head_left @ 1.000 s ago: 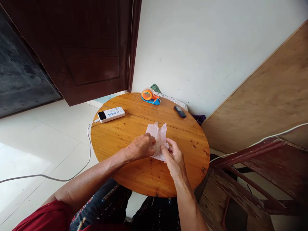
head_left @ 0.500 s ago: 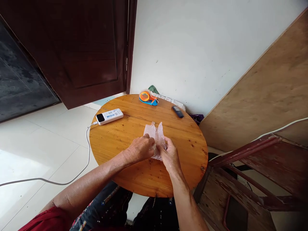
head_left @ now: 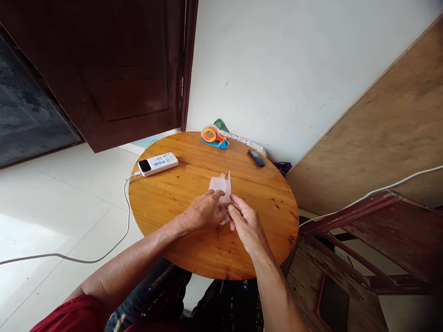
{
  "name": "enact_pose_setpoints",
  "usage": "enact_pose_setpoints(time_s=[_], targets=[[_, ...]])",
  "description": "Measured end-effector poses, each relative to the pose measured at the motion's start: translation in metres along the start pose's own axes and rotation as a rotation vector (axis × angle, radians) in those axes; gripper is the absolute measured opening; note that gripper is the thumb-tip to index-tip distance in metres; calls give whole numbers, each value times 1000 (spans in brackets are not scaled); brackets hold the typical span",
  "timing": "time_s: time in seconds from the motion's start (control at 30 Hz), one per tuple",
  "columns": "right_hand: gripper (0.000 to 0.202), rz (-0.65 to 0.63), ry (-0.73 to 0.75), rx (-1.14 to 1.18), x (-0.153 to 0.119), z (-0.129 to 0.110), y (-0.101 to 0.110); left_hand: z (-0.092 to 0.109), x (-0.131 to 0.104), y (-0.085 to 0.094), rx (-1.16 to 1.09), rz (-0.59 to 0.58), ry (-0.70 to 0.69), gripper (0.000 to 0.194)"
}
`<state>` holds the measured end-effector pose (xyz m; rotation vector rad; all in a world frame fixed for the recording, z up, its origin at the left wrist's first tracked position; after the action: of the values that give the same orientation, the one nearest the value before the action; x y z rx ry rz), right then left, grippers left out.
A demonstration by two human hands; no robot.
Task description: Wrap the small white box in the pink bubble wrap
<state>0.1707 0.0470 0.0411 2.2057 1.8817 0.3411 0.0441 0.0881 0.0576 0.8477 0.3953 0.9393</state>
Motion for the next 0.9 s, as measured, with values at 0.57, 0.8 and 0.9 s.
enact_pose_setpoints(time_s=[0.57, 0.8, 0.9], targets=[[67, -216, 262, -319, -12, -27, -11, -14, -7, -5, -265, 132, 74, 52], [45, 76, 184, -148, 5, 7, 22, -16, -5, -7, -195, 117, 84, 61], [50, -3, 243, -141, 14, 14, 11, -12, -7, -7, -157, 126, 42, 61]])
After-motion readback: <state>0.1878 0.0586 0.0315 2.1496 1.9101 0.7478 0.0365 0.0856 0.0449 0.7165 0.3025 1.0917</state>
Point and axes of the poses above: each hand's wrist, its own x-axis towards the middle knuckle, its own y-axis out of the back of the hand, z = x × y, the point moved 6 cm from there along x, towards the middle knuckle, and after that the axes turned 2 degrees about -y, right-handed, at the moved point
